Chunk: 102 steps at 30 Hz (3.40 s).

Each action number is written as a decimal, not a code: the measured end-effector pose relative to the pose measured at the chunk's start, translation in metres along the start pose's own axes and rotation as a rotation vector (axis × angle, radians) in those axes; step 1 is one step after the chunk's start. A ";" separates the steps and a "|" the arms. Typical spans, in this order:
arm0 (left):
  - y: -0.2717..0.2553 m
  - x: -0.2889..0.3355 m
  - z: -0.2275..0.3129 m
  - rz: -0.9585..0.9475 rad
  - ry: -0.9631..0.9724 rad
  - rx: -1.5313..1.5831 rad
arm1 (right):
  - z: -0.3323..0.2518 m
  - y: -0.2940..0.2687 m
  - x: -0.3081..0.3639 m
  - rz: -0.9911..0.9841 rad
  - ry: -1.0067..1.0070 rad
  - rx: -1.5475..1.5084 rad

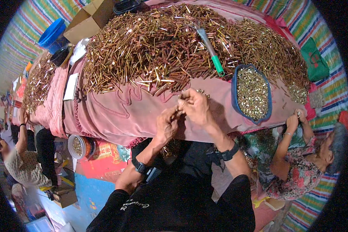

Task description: Sorting small metal components on a fabrication floor.

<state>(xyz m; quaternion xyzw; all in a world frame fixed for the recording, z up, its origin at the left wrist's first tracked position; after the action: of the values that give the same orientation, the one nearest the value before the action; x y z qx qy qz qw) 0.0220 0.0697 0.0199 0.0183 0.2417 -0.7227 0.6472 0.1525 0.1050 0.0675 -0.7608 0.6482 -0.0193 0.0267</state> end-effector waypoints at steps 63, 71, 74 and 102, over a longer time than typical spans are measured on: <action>-0.009 0.000 0.012 0.078 0.055 0.048 | 0.004 0.008 0.016 -0.176 -0.096 0.107; -0.011 0.001 0.008 0.038 0.089 0.018 | -0.034 0.022 0.022 -0.208 -0.331 0.545; -0.012 0.001 0.009 0.028 0.071 0.023 | -0.041 0.025 0.024 -0.225 -0.376 0.630; -0.011 -0.003 0.018 0.024 0.115 0.041 | -0.011 0.012 0.014 -0.259 -0.251 0.417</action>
<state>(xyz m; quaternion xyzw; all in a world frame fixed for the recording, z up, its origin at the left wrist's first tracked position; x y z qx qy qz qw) 0.0168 0.0659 0.0403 0.0761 0.2634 -0.7173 0.6405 0.1425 0.0888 0.0779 -0.8118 0.5191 -0.0612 0.2604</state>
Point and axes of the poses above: each hand's wrist, its own x-axis away from the middle knuckle, its own y-axis out of the palm, z = x × y, the point moved 8 cm from there along -x, towards the middle knuckle, and after that the axes turned 3 degrees about -z, right-handed, at the moved point
